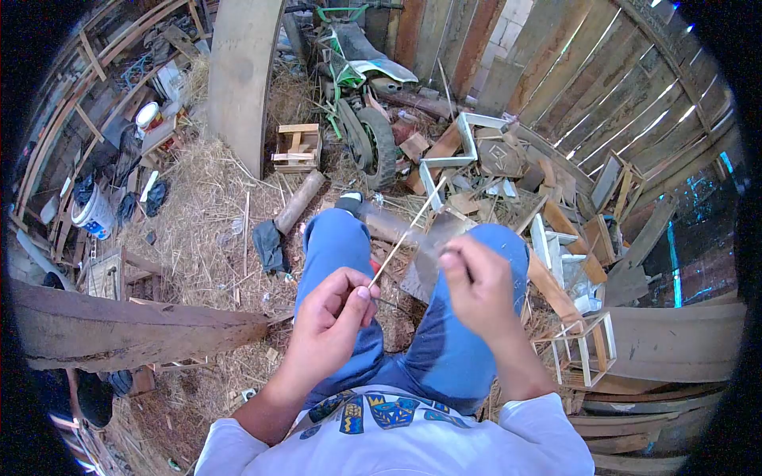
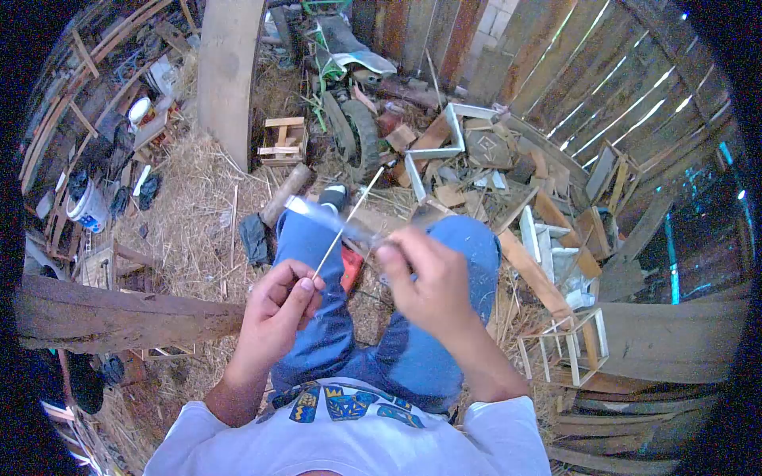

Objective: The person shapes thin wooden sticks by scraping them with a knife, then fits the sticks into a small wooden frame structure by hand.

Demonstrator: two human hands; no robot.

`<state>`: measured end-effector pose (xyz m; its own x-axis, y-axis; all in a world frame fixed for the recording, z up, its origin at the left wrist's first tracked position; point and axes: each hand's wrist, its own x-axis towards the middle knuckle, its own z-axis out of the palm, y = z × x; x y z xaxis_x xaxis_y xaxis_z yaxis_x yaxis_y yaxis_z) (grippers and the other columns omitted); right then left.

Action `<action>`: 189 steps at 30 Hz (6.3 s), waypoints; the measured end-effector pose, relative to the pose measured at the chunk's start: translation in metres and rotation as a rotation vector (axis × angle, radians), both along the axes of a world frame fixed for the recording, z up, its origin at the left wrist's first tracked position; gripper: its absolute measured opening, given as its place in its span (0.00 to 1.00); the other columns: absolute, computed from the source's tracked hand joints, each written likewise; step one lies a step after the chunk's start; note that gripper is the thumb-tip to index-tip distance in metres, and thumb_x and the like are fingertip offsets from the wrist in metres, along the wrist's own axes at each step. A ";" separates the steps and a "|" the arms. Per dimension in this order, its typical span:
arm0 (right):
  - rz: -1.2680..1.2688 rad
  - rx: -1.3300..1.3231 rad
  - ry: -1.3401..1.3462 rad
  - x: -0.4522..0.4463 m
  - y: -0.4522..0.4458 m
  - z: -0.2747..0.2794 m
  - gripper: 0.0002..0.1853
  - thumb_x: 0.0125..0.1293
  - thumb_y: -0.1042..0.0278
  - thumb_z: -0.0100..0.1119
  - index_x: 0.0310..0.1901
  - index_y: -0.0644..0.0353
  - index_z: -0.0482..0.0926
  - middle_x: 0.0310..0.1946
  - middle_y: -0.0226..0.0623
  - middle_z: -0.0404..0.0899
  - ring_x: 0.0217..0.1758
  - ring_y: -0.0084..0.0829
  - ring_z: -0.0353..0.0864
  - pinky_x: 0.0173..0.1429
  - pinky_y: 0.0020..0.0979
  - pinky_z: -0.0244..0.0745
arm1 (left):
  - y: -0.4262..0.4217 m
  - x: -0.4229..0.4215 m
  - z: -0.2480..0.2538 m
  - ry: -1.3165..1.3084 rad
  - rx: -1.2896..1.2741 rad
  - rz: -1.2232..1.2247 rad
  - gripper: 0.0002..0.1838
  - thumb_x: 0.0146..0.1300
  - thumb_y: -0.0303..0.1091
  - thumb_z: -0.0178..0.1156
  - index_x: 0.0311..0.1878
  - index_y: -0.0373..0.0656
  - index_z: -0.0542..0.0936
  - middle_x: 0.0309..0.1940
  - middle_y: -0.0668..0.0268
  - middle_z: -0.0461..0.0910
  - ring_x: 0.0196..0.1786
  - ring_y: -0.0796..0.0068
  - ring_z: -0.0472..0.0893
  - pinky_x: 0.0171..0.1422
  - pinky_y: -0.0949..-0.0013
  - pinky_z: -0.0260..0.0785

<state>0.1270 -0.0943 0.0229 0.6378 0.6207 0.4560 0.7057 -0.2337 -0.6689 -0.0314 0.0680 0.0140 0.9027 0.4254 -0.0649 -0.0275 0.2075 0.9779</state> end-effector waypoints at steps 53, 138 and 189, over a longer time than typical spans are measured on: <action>-0.234 0.043 -0.093 0.013 -0.011 0.020 0.11 0.72 0.62 0.66 0.36 0.61 0.82 0.29 0.42 0.83 0.28 0.43 0.85 0.33 0.37 0.76 | -0.003 -0.011 0.010 0.019 0.011 0.011 0.08 0.83 0.33 0.53 0.48 0.41 0.79 0.29 0.76 0.73 0.29 0.91 0.66 0.32 0.80 0.56; 0.175 -0.015 -0.307 0.014 0.019 -0.006 0.16 0.67 0.51 0.70 0.30 0.54 0.82 0.25 0.37 0.81 0.25 0.42 0.83 0.28 0.40 0.75 | -0.005 0.015 0.002 -0.057 0.184 0.010 0.08 0.82 0.33 0.52 0.45 0.41 0.78 0.22 0.78 0.68 0.22 0.91 0.62 0.24 0.79 0.50; -0.253 -0.161 -0.252 0.045 0.030 -0.018 0.23 0.73 0.44 0.63 0.28 0.55 0.79 0.21 0.44 0.79 0.25 0.51 0.82 0.28 0.48 0.73 | 0.012 -0.012 -0.008 0.054 -0.226 -0.081 0.10 0.84 0.39 0.49 0.44 0.47 0.74 0.20 0.79 0.61 0.18 0.89 0.55 0.21 0.76 0.46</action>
<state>0.1715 -0.0643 0.0046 0.6606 0.5347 0.5269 0.7495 -0.5094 -0.4227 -0.0431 0.0802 0.0058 0.9259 0.3214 -0.1987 0.0487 0.4202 0.9061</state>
